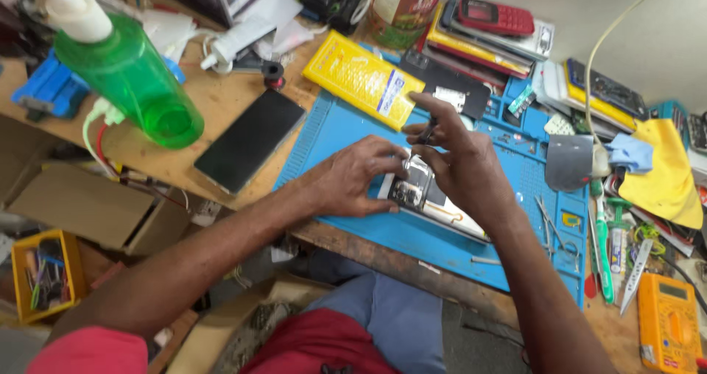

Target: The person applies adhesive to a disassembled smartphone, places a metal shielding plate over the battery, and uses a pen-like tool to press and adjust internal components. The phone remains open on the workbench throughout the clip.

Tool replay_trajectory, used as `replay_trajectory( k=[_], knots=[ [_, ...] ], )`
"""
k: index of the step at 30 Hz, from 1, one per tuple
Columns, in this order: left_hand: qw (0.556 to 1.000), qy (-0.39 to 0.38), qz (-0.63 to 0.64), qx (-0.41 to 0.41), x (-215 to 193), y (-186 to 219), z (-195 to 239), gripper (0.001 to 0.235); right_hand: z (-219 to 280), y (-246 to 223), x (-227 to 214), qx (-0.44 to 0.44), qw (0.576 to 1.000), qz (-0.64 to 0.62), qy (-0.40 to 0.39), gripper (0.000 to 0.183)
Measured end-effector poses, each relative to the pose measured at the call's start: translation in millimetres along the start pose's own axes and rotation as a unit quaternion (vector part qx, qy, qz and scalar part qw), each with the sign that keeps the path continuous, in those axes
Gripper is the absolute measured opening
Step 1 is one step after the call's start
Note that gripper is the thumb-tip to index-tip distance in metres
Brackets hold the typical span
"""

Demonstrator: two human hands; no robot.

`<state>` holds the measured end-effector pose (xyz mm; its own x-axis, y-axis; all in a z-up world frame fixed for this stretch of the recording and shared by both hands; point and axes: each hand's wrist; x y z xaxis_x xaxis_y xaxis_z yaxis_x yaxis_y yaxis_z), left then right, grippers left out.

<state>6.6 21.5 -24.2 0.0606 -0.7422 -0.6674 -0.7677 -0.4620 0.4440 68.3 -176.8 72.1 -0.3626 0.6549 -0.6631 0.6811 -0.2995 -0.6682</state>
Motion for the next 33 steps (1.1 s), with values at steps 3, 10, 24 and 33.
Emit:
replay_trajectory(
  k=[3,10,24,33],
  knots=[
    [1.0,-0.009,0.011,-0.02,8,11,7,0.047,10,1,3,0.115,0.984,0.11,0.078,0.062],
    [1.0,-0.018,0.006,0.015,-2,21,-3,0.048,27,21,8,0.074,0.995,0.015,0.06,0.059],
    [0.998,-0.037,-0.017,-0.042,-4,23,-14,0.065,72,112,-75,0.147,0.938,-0.044,0.312,0.066],
    [0.995,-0.052,-0.018,-0.079,-4,26,-17,0.066,78,121,-79,0.167,0.933,0.047,0.316,0.066]
  ],
)
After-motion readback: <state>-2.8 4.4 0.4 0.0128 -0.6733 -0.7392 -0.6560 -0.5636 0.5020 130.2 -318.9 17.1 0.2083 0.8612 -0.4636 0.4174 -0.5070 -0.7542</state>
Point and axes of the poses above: each hand's wrist, its own z-axis away from the middle knuckle, its own x-axis out of the palm, y = z × x, and after that the axes turned 9 degrees about x, right-handed
